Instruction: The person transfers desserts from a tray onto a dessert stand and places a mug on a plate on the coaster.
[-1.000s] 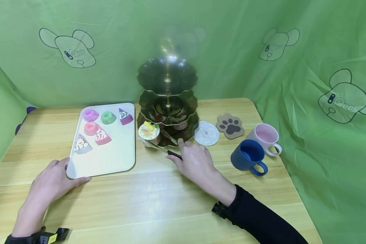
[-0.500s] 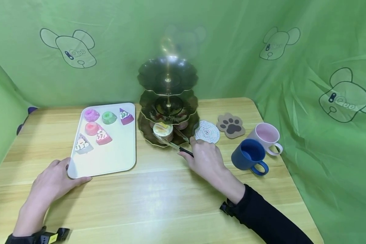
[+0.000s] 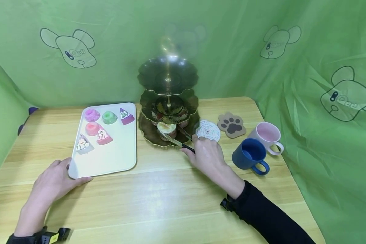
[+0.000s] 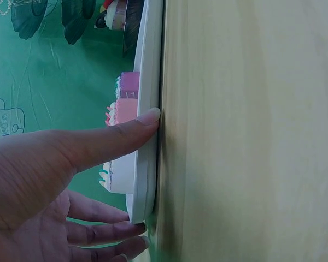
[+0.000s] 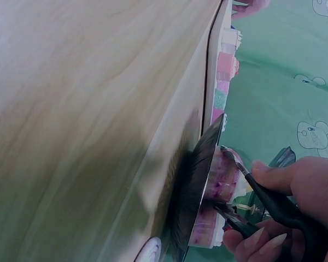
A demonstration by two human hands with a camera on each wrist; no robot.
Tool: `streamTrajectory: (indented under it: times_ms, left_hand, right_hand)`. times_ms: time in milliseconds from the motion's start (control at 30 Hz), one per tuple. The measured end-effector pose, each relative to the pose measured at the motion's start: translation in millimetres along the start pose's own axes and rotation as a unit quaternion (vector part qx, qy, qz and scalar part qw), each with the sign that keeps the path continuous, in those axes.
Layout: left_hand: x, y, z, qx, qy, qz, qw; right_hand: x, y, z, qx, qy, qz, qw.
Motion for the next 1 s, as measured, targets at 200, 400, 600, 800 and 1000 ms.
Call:
streamTrajectory:
  times_ms: [200, 400, 600, 800, 1000]
  left_hand:
    - [0.2, 0.6, -0.5, 0.002, 0.000, 0.002, 1.0000]
    - [1.0, -0.3, -1.5, -0.003, 0.001, -0.005, 1.0000]
    - [1.1, -1.3, -1.4, -0.003, 0.002, -0.005, 1.0000]
    - [1.5, -0.4, -0.7, 0.001, 0.003, -0.004, 1.0000]
    - [1.1, -0.1, -1.4, -0.001, 0.004, -0.006, 1.0000]
  right_hand:
    - [-1.2, 3.3, -2.7, -0.002, -0.002, 0.003, 1.000]
    - [-3.1, 6.1, -6.1, -0.006, -0.003, 0.007, 1.000]
    - [-3.9, 7.7, -7.8, -0.012, -0.004, 0.009, 1.000]
    - [-4.4, 8.2, -9.2, -0.022, 0.007, 0.018, 1.000]
    - [-0.6, 5.0, -8.1, -0.018, 0.008, 0.018, 1.000]
Point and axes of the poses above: each hand's wrist, its own y-axis towards the middle knuckle, its own x-axis out of the back of the hand, z = x × y, the point moved 8 cm from there along y, towards the middle knuckle, and after that the axes turned 14 degrees about z, right-handed, at the moved point
